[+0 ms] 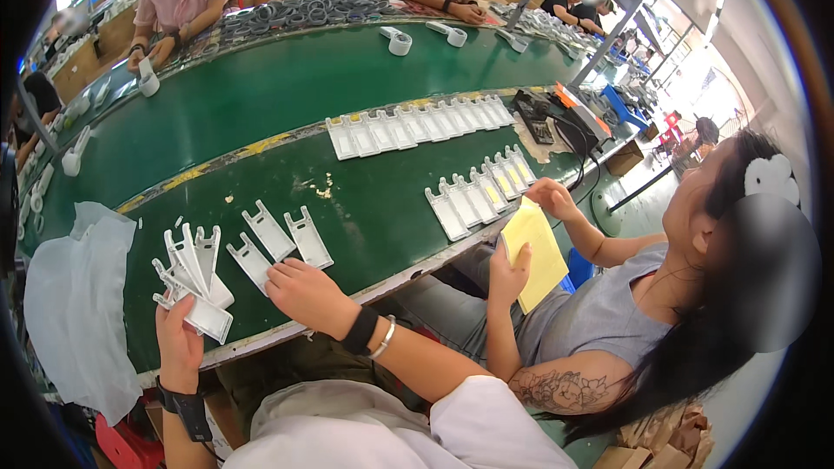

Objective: Manually assembling plastic housing units by inserting clips and connecting parts along an industrial assembly line.

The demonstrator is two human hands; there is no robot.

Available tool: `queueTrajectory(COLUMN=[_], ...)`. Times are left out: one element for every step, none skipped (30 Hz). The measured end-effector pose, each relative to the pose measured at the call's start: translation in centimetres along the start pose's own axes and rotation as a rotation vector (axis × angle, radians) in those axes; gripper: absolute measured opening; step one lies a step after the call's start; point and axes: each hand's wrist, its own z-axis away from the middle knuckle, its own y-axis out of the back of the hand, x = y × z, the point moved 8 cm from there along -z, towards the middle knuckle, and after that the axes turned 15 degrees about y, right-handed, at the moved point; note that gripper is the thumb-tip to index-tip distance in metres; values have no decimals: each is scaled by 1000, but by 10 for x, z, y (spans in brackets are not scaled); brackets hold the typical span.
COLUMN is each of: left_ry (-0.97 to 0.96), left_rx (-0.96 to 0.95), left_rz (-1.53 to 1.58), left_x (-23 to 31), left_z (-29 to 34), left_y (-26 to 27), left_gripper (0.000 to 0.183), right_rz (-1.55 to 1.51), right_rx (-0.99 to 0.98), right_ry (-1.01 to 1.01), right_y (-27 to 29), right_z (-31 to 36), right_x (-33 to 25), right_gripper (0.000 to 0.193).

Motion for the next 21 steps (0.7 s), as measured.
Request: queueTrajectory(left_ry=[-5,-10,-11,-7,-3,-5,-7,-8,-10,-16,-21,-20,-22,-24,-23,-14,-6,-5,6,15,16], left_rx=[-6,-11,-11,11,33,34,36,36,40,40,40,43,42,42,50,49,47,49,41,32,26], left_rz=[-6,-13,-15,-14,-13,-14,-18,-21,-21,-22,-23,-23,-14,-4,-5,-8,-11,-12,-13,-14,-17], left_x=[1,2,2,3,3,3,2,1,1,0,0,0,0,1,0,-2,-3,-5,-6,-7,-6], left_z=[2,3,5,7,8,9,11,12,12,13,13,13,14,14,13,9,7,7,5,5,6], left_y=[0,0,1,4,7,10,15,19,24,28,30,31,32,33,34,33,33,33,30,28,24], left_gripper=[46,46,46,46,46,46,46,46,46,46,45,45,45,45,45,44,44,44,45,45,45], right_rz=[-63,-63,33,129,126,125,84,43,-48,-52,-35,-18,-65,-73,-32,13,45,43,7,-28,-79], right_rx=[-159,-156,-49,60,109,111,127,140,86,85,46,8,-48,-48,34,115,58,58,46,35,-13], right_ry=[-32,-33,-17,2,-2,0,-54,-108,-136,-135,-123,-110,-135,-133,-118,-107,-103,-104,-117,-131,-132], right_y=[-12,-13,-4,6,10,7,4,1,-7,-10,-17,-22,-26,-24,-12,2,4,4,1,-3,-8], right_z=[-4,-9,-15,-19,-21,-18,-14,-10,-6,-4,-2,-1,0,0,0,0,-3,-6,-9,-11,-11], right_x=[5,8,10,11,15,17,23,29,32,29,26,23,21,19,19,19,22,26,32,38,42], right_gripper=[20,20,19,18,17,17,18,18,14,14,13,12,17,17,24,32,42,42,42,43,45])
